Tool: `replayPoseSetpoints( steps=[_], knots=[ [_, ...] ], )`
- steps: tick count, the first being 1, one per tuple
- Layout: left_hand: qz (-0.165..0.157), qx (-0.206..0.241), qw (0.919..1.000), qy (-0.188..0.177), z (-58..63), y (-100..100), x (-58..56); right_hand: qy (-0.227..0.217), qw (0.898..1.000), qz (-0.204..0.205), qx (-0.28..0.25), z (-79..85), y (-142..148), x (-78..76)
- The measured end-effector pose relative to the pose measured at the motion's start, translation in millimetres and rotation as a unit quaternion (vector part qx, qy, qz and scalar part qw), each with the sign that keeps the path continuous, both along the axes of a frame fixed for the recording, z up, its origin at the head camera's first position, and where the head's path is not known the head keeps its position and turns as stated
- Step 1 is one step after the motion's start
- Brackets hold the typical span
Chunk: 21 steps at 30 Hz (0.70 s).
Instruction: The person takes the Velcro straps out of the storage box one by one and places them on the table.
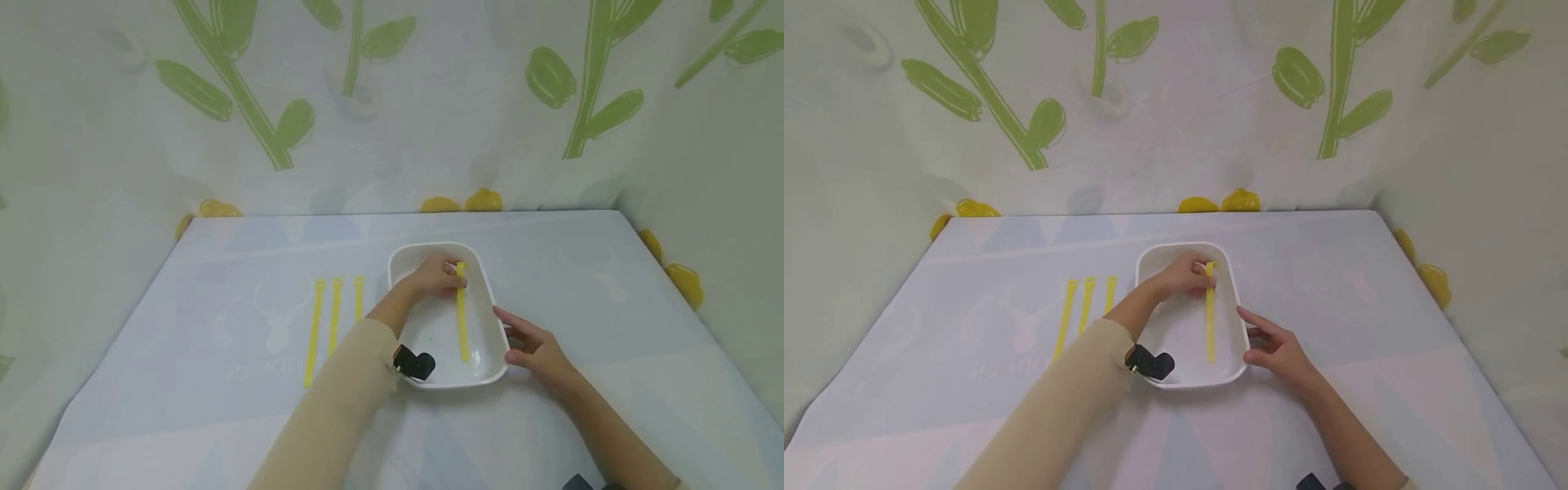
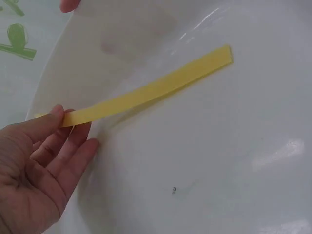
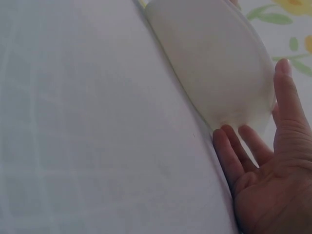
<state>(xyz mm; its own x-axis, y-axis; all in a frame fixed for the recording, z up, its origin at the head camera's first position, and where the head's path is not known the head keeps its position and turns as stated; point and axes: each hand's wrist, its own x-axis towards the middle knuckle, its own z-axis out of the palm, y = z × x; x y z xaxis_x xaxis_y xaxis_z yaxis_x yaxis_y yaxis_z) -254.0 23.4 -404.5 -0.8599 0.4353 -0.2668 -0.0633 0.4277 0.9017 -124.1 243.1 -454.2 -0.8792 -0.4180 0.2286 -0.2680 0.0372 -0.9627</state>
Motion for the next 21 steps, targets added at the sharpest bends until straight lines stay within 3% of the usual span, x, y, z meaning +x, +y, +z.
replayPoseSetpoints(
  steps=[5, 10, 15, 21],
  knots=[
    [-0.006, 0.091, 0.9953, -0.032, 10.8, -8, -2.2, 0.013, 1.000, -0.007, 0.007, 0.2, -3, -1.4],
    [-0.008, 0.151, 0.9884, -0.010, 27.8, -22, -6.2, 0.004, 1.000, -0.013, 0.017, -0.9, -4, -4.5],
    [-0.016, 0.161, 0.9866, 0.018, 38.2, -34, -10.3, -0.006, 1.000, -0.008, 0.007, -4.2, -4, -8.3],
    [-0.013, 0.128, 0.9909, 0.040, 45.4, -40, -11.6, -0.009, 1.000, 0.004, -0.011, -7.4, -2, -10.4]
  ],
)
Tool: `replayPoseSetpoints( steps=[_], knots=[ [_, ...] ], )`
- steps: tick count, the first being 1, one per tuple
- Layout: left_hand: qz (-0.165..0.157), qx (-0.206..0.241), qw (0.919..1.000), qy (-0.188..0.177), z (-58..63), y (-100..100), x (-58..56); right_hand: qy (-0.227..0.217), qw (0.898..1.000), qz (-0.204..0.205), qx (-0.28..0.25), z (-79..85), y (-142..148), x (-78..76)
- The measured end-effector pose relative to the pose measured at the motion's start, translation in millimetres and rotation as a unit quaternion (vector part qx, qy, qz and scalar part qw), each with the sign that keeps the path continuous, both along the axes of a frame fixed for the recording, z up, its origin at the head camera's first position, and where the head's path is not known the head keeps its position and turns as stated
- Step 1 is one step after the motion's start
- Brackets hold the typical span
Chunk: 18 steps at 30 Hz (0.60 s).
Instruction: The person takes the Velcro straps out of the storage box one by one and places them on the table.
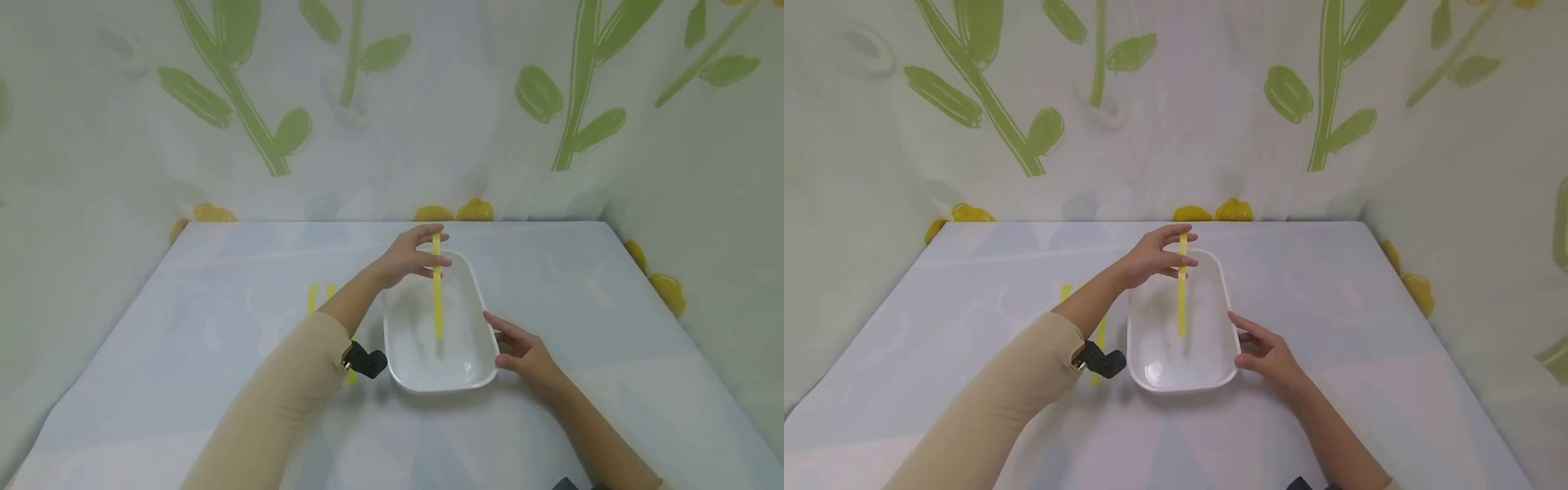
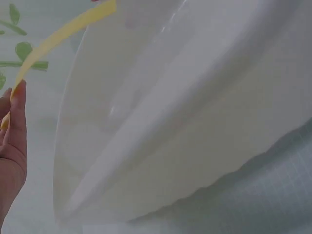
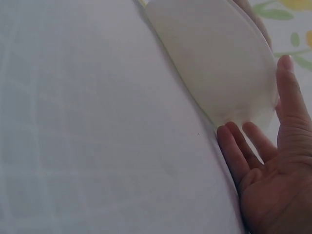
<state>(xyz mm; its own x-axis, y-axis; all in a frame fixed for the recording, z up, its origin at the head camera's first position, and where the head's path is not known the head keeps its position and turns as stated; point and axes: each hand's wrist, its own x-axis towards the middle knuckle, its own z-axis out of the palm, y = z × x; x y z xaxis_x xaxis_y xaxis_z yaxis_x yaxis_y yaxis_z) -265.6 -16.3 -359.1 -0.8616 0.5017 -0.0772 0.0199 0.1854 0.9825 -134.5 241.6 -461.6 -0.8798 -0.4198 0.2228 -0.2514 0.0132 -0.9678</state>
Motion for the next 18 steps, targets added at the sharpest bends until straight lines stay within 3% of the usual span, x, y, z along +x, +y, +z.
replayPoseSetpoints(
  steps=[12, 18],
  knots=[
    [-0.023, 0.014, 0.9991, 0.033, 18.4, -22, -0.2, -0.003, 1.000, -0.022, 0.018, 2.9, 4, 0.5],
    [-0.028, 0.032, 0.9990, 0.016, 28.5, -42, 6.6, 0.001, 1.000, -0.013, 0.004, 3.9, 1, -1.7]
  ],
)
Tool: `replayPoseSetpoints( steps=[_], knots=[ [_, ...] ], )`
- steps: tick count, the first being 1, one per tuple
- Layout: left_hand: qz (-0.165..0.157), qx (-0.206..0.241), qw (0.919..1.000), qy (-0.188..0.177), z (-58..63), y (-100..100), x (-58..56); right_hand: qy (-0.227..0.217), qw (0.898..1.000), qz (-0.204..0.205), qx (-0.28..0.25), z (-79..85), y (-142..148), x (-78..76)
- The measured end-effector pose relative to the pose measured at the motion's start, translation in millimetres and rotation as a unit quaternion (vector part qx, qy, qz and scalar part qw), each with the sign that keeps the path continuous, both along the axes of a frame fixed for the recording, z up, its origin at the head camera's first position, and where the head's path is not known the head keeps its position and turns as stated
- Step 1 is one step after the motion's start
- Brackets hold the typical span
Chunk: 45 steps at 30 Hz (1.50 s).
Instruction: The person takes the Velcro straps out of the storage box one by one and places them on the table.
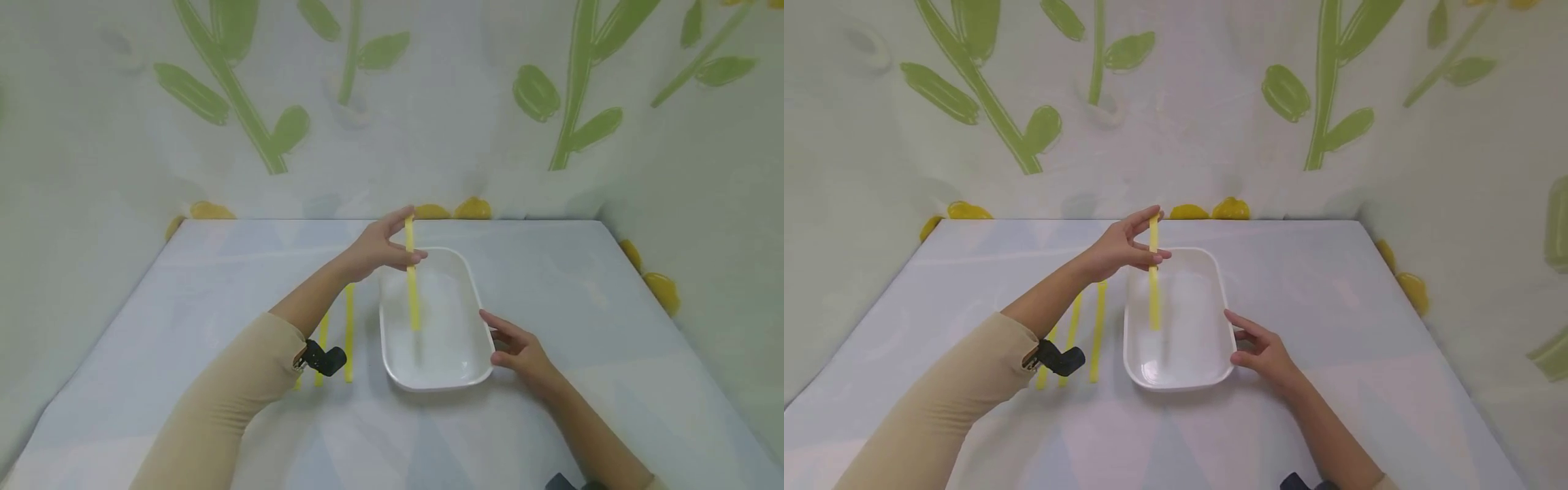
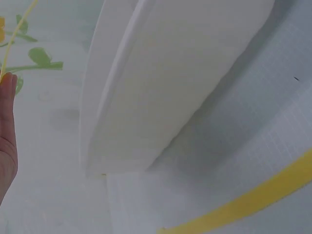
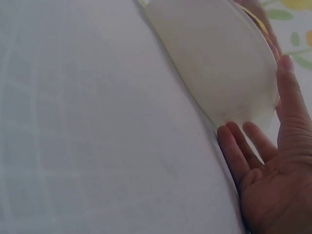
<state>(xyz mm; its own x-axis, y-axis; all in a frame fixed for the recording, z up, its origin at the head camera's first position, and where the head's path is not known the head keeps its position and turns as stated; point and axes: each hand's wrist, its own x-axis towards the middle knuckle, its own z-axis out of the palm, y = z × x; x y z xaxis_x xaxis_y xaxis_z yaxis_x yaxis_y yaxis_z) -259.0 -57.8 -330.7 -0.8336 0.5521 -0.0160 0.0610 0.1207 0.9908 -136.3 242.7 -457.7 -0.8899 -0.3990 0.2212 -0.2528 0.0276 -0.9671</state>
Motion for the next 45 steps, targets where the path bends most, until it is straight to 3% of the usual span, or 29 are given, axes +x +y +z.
replayPoseSetpoints(
  steps=[7, 13, 23, 27, 33, 40, 45],
  knots=[
    [0.006, 0.011, 0.9999, 0.006, 7.5, -29, 7.8, 0.000, 1.000, 0.000, -0.006, -0.4, -2, 0.7],
    [0.020, -0.009, 0.9998, 0.002, 5.6, -59, 18.0, 0.000, 1.000, 0.009, -0.011, -2.2, 3, 2.4],
    [0.044, -0.027, 0.9987, -0.008, -17.0, -120, 47.2, 0.000, 0.999, 0.035, -0.025, -3.8, -3, 7.1],
    [0.048, -0.045, 0.9977, -0.014, -25.6, -131, 60.4, 0.006, 1.000, 0.022, -0.013, -2.3, -5, 6.8],
    [0.025, -0.070, 0.9971, -0.013, -35.1, -144, 80.4, -0.004, 1.000, 0.017, -0.007, -2.1, -6, 9.6],
    [0.030, -0.094, 0.9951, 0.013, -44.1, -165, 88.0, 0.004, 1.000, 0.021, -0.019, -2.1, -3, 9.2],
    [0.023, -0.099, 0.9947, 0.011, -53.7, -183, 88.2, 0.004, 0.999, 0.028, -0.025, -2.5, -2, 9.3]
  ],
)
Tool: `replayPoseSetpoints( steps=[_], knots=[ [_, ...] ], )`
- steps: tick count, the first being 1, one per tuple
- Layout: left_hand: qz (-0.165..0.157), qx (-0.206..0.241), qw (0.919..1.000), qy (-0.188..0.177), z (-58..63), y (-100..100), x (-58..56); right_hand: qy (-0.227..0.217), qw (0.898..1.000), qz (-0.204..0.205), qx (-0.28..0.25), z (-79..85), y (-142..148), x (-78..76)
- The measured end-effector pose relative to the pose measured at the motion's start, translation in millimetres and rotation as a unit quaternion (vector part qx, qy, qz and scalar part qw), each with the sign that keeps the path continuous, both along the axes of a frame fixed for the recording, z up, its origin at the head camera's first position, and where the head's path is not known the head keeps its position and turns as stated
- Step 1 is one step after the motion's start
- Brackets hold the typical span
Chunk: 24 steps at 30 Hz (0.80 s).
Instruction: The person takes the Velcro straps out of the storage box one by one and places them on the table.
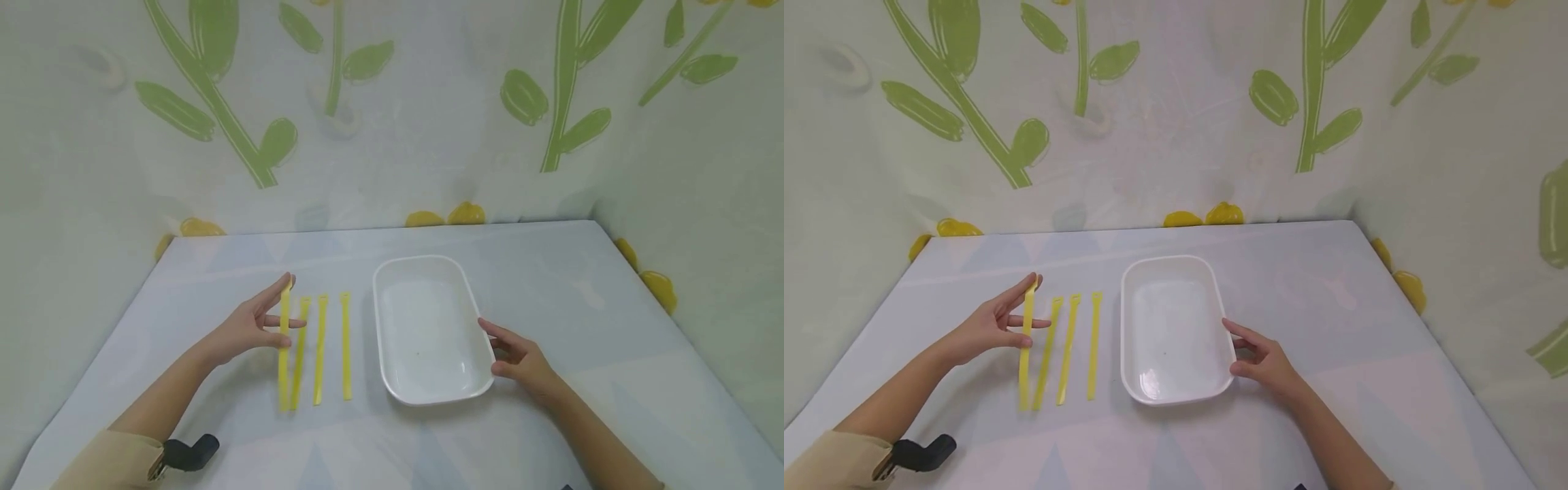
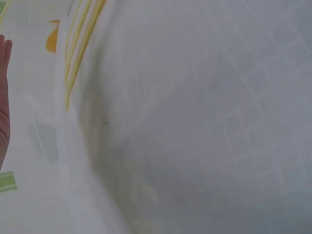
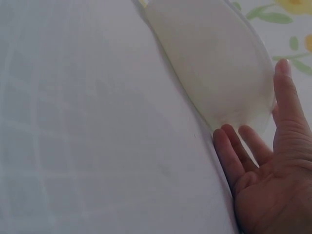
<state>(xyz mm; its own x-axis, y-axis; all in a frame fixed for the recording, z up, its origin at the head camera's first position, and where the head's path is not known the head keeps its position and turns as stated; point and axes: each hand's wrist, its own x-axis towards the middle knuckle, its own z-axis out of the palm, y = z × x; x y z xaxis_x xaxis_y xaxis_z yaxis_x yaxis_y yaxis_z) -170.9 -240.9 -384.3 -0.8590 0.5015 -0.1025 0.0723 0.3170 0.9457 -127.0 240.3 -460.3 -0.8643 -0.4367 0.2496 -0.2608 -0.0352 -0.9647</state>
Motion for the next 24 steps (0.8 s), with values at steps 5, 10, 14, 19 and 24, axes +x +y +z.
replayPoseSetpoints(
  steps=[5, 10, 14, 19, 24],
  knots=[
    [0.004, -0.020, 0.9997, -0.015, -9.4, -13, -0.6, -0.009, 1.000, 0.009, -0.004, -0.6, 1, 0.5],
    [0.019, -0.049, 0.9985, -0.015, -18.6, -22, -5.5, -0.016, 1.000, 0.009, -0.003, -0.3, 2, -0.3],
    [0.029, -0.099, 0.9945, 0.012, -25.8, -28, -9.3, -0.010, 1.000, 0.012, -0.005, -0.3, 2, -0.9],
    [0.055, -0.193, 0.9784, 0.050, -32.3, -32, -10.1, 0.002, 1.000, 0.016, -0.010, -0.3, 1, -1.2],
    [0.092, -0.268, 0.9567, 0.069, -35.6, -33, -8.3, 0.008, 1.000, 0.015, -0.008, -0.3, 1, -0.8]
  ],
)
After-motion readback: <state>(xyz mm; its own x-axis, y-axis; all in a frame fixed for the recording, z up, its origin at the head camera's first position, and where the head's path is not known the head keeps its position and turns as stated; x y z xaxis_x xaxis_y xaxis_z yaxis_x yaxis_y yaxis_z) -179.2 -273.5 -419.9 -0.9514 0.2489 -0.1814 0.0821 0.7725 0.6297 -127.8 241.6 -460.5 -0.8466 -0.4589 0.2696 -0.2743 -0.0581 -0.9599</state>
